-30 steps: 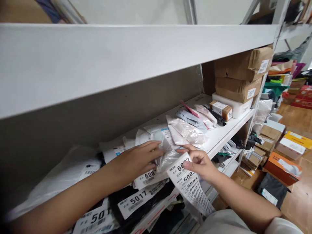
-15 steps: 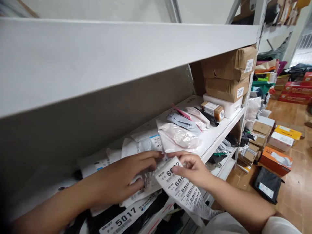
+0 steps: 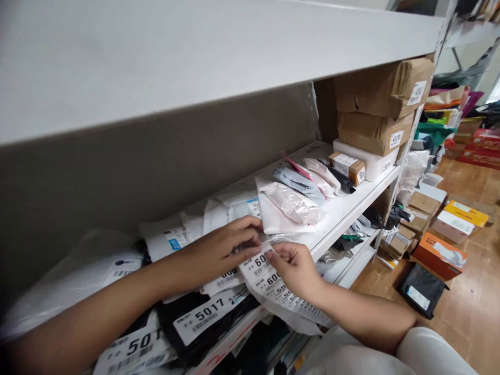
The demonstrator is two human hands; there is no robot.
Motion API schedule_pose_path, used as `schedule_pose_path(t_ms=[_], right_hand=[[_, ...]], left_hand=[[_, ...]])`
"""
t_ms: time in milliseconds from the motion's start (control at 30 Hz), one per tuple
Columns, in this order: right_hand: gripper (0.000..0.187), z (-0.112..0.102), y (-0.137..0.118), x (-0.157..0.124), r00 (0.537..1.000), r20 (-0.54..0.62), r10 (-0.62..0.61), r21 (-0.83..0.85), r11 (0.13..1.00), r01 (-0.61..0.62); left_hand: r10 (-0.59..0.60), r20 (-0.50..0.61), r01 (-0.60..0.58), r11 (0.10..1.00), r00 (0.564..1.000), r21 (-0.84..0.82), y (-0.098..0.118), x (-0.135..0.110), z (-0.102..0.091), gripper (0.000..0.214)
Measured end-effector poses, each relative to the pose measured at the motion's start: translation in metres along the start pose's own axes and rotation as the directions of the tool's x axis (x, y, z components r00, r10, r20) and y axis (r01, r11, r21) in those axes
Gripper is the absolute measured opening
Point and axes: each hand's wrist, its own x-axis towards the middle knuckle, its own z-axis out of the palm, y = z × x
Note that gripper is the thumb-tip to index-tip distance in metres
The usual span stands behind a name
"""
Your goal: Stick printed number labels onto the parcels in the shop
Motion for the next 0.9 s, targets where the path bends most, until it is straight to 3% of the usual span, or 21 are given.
schedule_pose_path(t_ms=[233, 400, 533, 633, 767, 833, 900], right_hand=[[0.065, 0.003, 0.004, 0.011, 0.986, -0.164, -0.027, -0.027, 0.999, 0.022], [0.065, 0.002, 0.001, 0.013, 0.992, -0.034, 0.119, 0.069, 0.991, -0.116], [0.064, 0.002, -0.001, 0.008, 0.986, -0.098, 0.137, 0.119, 0.985, -0.125], [0.057, -0.004, 0.001, 0.0, 0.989, -0.022, 0.146, 0.167, 0.976, -0.14], [0.053, -0.026, 0.009, -0.018, 0.986, 0.052, 0.156, 0.054, 0.986, -0.159], [0.053, -0.039, 0.011, -0.026, 0.986, 0.042, 0.16, 0.0, 0.987, -0.16], [0.052, -0.047, 0.009, -0.03, 0.992, 0.041, 0.123, 0.006, 0.992, -0.123]], left_hand=[[-0.051, -0.02, 0.053, 0.996, 0.998, 0.076, 0.003, 0.007, 0.001, 0.03], [-0.082, -0.038, 0.09, 0.937, 0.996, 0.338, 0.006, 0.013, 0.007, 0.022], [-0.032, -0.019, 0.038, 0.881, 0.999, 0.472, 0.008, 0.016, 0.01, 0.024], [-0.028, -0.023, 0.036, 0.877, 0.999, 0.48, 0.009, 0.015, 0.011, 0.027], [-0.074, -0.025, 0.077, 0.885, 0.997, 0.46, 0.009, 0.014, 0.013, 0.022], [-0.099, -0.047, 0.11, 0.911, 0.994, 0.396, 0.007, 0.013, 0.013, 0.016], [-0.133, -0.135, 0.165, 0.949, 0.982, 0.268, 0.004, 0.012, 0.01, 0.015]])
